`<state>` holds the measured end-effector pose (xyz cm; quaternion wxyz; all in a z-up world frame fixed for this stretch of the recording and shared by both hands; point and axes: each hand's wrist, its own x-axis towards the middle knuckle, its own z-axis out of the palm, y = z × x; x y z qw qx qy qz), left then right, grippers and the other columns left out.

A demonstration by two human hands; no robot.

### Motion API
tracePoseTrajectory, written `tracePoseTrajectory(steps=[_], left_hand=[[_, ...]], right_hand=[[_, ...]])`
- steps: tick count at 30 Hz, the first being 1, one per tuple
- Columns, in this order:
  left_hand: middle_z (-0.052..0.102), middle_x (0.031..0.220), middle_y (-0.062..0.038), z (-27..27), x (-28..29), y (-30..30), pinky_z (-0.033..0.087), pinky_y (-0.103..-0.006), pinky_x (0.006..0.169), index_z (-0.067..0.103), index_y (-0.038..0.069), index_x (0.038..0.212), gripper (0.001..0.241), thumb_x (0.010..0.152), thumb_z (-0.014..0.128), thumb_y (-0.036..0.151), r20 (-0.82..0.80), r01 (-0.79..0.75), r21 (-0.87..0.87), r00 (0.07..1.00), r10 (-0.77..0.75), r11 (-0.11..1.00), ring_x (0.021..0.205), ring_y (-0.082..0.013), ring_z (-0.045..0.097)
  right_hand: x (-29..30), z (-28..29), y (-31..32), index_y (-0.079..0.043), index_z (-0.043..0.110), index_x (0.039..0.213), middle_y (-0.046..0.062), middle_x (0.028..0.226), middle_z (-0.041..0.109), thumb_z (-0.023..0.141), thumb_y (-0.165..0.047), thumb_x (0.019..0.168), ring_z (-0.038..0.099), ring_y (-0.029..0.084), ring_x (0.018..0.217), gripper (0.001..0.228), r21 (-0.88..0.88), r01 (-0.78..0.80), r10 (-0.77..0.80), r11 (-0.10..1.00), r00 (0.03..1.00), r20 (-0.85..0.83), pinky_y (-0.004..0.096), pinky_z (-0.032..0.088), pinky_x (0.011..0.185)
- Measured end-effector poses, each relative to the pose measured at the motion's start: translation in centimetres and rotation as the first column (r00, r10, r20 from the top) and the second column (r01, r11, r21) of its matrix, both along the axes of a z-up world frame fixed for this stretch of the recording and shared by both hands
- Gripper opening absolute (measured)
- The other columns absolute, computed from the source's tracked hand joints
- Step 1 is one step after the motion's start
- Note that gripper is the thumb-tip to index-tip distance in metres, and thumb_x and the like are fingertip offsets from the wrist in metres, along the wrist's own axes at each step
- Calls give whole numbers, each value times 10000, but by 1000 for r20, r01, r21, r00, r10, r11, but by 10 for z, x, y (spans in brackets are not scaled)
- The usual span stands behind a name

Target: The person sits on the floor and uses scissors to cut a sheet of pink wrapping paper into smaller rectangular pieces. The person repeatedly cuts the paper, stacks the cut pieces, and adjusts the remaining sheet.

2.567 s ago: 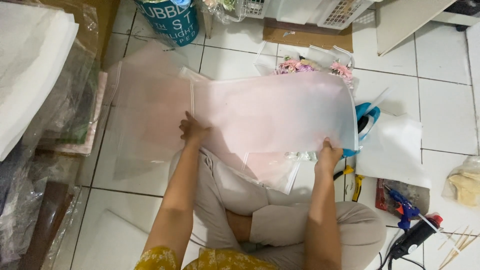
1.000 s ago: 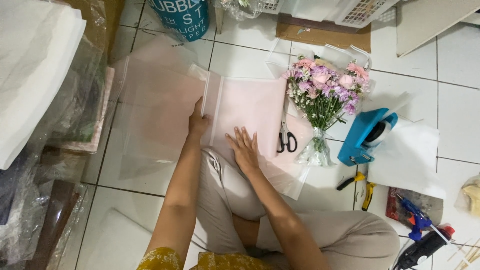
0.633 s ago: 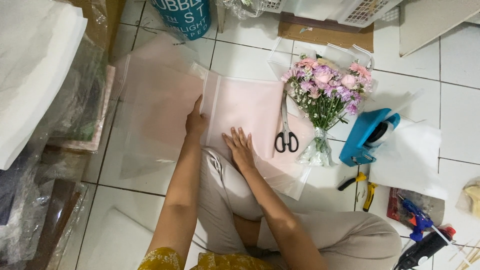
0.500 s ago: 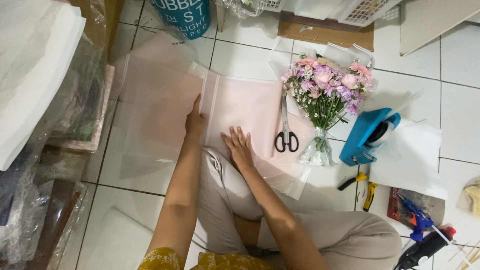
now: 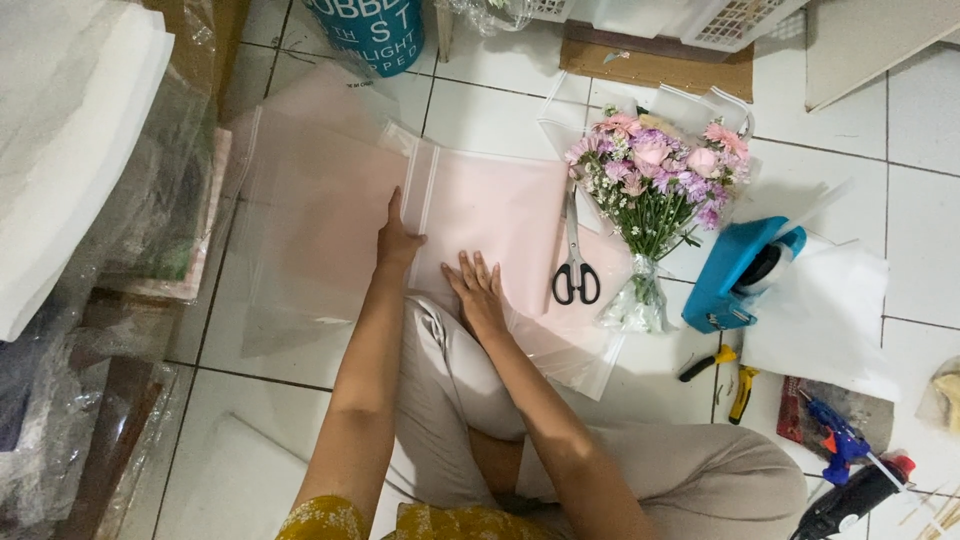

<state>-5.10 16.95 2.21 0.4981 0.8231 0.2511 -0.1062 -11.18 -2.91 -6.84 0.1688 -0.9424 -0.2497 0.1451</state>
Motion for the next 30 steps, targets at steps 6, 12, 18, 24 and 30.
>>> tracePoseTrajectory(steps=[6, 12, 18, 24, 30], left_hand=[[333, 1615, -265, 9, -2, 7, 436, -525, 1124, 104, 315, 1644, 989, 884, 627, -40, 5, 8, -14, 1000, -8, 1000, 1407, -463, 447], [360, 1581, -311, 18, -10, 19, 402, -574, 1123, 166, 274, 1643, 987, 850, 651, -56, -15, 33, -54, 999, -34, 998, 1420, -491, 412], [356, 1586, -295, 24, -9, 10, 398, -589, 1126, 176, 265, 1642, 971, 862, 686, -5, -21, 91, -52, 996, -92, 994, 1421, -494, 399], [390, 1557, -315, 9, -7, 15, 413, -584, 1119, 173, 285, 1640, 979, 856, 705, 41, -26, 82, -57, 996, -84, 995, 1396, -507, 428], [376, 1575, -292, 2, -3, 15, 410, -565, 1138, 166, 316, 1634, 984, 856, 709, 56, -20, 125, -29, 992, -125, 992, 1401, -496, 426]], right_hand=[[0, 95, -18, -268, 490, 1521, 100, 1643, 361, 710, -349, 891, 188, 387, 1551, 673, 230, 120, -163, 966, 970, 179, 661, 142, 1213], [6, 61, -80, -218, 462, 1544, 179, 1667, 273, 607, -309, 993, 188, 449, 1531, 577, 274, 356, -435, 893, 838, 330, 642, 145, 1197], [4, 53, -85, -199, 334, 1606, 206, 1698, 148, 488, -406, 1050, 106, 426, 1562, 613, 77, 338, -345, 938, 889, 300, 621, 75, 1213], [4, 54, -83, -226, 287, 1621, 193, 1709, 105, 444, -458, 1049, 38, 427, 1570, 637, -20, 345, -328, 939, 908, 261, 624, 41, 1219], [4, 60, -89, -269, 215, 1639, 160, 1724, 19, 355, -496, 1075, -65, 394, 1576, 624, -72, 326, -315, 942, 939, 137, 603, -26, 1229]])
